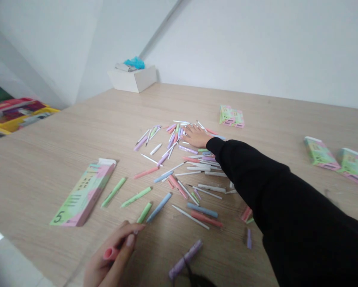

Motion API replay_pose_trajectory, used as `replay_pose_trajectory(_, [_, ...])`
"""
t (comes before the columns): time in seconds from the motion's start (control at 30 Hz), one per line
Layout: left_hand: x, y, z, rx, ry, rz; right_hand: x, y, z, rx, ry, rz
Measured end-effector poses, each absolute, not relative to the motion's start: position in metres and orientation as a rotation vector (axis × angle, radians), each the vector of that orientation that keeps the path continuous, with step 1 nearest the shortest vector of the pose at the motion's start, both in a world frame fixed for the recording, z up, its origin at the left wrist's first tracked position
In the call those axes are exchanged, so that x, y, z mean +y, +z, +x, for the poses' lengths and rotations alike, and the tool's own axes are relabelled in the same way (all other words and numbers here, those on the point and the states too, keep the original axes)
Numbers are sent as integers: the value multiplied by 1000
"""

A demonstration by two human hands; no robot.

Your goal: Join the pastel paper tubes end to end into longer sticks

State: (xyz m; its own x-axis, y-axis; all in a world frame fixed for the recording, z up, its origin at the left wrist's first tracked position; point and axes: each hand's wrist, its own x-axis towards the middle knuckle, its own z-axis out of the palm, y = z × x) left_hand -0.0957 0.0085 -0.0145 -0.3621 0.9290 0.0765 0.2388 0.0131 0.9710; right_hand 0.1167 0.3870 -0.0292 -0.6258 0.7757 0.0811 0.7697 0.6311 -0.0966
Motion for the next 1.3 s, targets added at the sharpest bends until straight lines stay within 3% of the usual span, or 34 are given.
replay_pose_trajectory(0.27, [7,-21,-101,1525,1437,1151,287,75,101,-2513,138,-1226])
replay_pose_trajectory(0.4, [8,-26,-103,1551,1458,1142,177,111,123,-2584,658,-804])
replay_pose_trajectory(0.53, [10,-26,-101,1528,1482,1129,98,89,158,-2555,827,-840])
replay_pose_trajectory(0.7, [7,-29,-92,1529,1454,1132,70,30,208,-2359,718,-1101])
replay_pose_trajectory(1.07, [19,8,-46,1372,1192,1478,80,-12,298,-1839,565,-1508])
replay_pose_trajectory(1.3, [68,28,-35,1105,1126,1216,131,1,321,-1861,426,-1515])
